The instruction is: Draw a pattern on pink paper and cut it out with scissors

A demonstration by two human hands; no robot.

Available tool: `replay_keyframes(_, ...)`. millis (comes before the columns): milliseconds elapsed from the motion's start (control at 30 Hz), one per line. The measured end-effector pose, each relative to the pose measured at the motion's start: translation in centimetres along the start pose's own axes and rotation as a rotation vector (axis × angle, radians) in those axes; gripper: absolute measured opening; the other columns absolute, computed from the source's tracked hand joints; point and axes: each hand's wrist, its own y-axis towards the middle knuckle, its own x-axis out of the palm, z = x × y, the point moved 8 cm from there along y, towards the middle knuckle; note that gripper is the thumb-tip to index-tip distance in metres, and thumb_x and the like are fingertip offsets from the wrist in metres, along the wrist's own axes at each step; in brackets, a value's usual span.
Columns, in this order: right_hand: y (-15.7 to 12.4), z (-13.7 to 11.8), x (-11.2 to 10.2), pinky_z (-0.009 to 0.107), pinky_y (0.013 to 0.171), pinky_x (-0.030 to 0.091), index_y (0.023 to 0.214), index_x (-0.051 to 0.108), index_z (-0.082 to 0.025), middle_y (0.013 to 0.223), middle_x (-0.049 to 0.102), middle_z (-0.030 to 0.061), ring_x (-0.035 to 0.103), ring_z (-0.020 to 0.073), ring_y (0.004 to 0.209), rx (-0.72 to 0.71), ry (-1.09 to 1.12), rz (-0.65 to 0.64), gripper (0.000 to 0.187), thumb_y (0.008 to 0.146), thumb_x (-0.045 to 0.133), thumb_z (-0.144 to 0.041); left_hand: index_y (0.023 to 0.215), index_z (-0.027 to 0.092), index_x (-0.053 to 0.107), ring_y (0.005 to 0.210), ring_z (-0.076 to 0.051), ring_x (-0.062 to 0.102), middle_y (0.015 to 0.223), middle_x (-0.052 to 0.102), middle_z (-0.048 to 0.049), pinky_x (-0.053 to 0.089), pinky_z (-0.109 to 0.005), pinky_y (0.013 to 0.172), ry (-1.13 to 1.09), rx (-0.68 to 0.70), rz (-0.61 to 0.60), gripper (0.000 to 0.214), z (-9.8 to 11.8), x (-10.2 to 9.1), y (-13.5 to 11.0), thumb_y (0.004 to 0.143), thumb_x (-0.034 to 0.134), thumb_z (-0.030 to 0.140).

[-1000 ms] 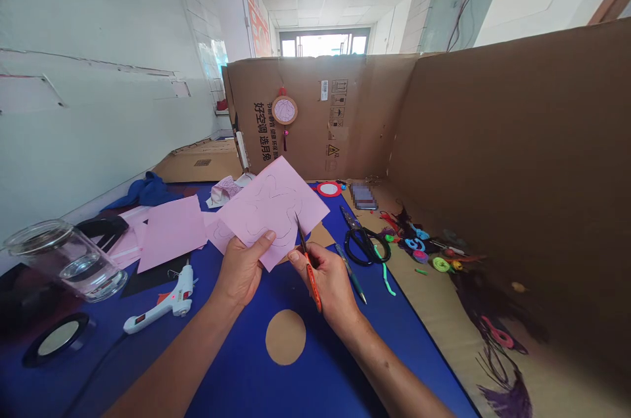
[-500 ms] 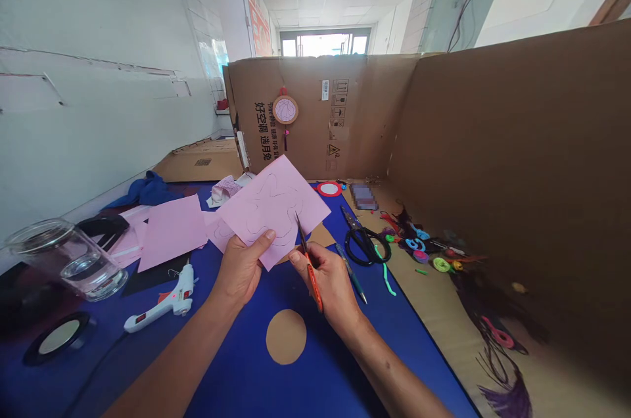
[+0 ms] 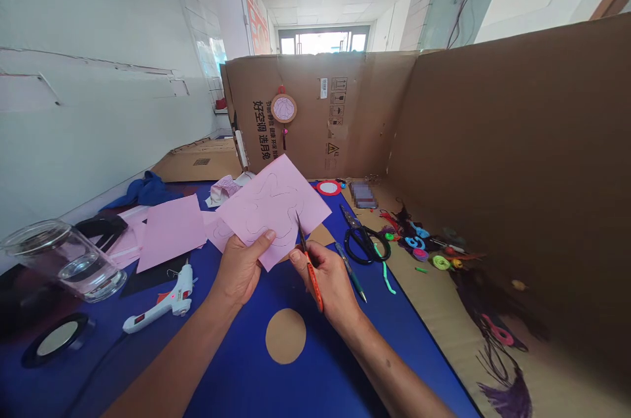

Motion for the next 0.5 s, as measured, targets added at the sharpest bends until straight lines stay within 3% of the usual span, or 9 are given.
replay_keyframes(500,0.07,-0.13,-0.23,0.025,0.044,0.031,0.073,0.050,-0.024,0.059,0.042,-0.0063,0.041,0.0114,0.048,0.001,-0.003,0.009,0.059,0.091,0.071,-0.076,0.112,0.017,0.086,0.119,-0.035,0.078,0.116,0.086,-0.0139,0.057,-0.051,0.112,0.009,0.007,-0.001,0.057,-0.03,-0.11,0.08,0.063,0.105,0.038)
